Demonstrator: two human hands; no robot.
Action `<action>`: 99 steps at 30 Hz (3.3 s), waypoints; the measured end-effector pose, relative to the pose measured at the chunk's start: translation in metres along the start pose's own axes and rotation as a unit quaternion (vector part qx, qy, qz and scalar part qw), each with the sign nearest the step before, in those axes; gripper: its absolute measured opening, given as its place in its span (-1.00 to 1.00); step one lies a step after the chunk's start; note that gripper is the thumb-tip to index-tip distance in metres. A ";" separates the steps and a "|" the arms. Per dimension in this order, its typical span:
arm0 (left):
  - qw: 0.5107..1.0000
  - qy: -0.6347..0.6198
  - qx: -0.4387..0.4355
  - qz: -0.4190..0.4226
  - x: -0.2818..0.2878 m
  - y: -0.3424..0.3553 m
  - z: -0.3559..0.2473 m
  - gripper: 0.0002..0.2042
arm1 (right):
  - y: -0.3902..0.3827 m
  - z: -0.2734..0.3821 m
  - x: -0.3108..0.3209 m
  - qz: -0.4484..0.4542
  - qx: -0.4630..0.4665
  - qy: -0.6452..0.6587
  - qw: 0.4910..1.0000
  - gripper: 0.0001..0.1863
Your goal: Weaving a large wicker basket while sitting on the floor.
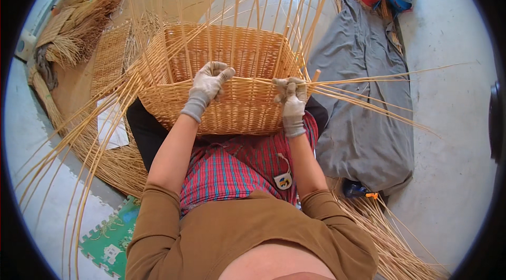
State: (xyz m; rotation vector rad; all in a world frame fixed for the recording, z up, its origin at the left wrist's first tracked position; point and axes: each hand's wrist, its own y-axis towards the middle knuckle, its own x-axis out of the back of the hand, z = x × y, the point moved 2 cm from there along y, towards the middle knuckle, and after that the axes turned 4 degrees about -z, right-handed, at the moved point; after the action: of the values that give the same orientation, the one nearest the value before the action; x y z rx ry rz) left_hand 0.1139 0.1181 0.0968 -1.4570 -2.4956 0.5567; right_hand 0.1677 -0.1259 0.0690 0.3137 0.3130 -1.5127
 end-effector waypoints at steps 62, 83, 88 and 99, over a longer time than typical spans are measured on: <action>0.821 0.357 -0.415 -0.161 0.091 -0.090 0.079 -0.77 | -0.071 0.012 -0.053 0.193 0.086 -0.323 0.923 -0.80; 0.593 0.695 -0.306 -0.268 0.303 0.030 0.149 -0.77 | -0.038 -0.165 -0.358 -0.043 0.224 -0.067 0.971 -0.54; 0.735 0.550 -0.365 -0.155 0.274 -0.006 0.072 -0.55 | -0.021 -0.141 -0.352 0.122 -0.058 -0.027 0.990 -0.73; 0.792 0.488 -0.346 -0.123 0.267 0.022 0.088 -0.31 | -0.047 -0.057 -0.350 0.171 0.201 0.011 0.965 -0.69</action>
State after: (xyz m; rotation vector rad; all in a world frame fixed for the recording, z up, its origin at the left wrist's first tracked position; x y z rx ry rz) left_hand -0.0321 0.3407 0.0026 -1.0719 -1.9381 -1.0277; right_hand 0.1079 0.2171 0.1527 0.6716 -0.0376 -1.2223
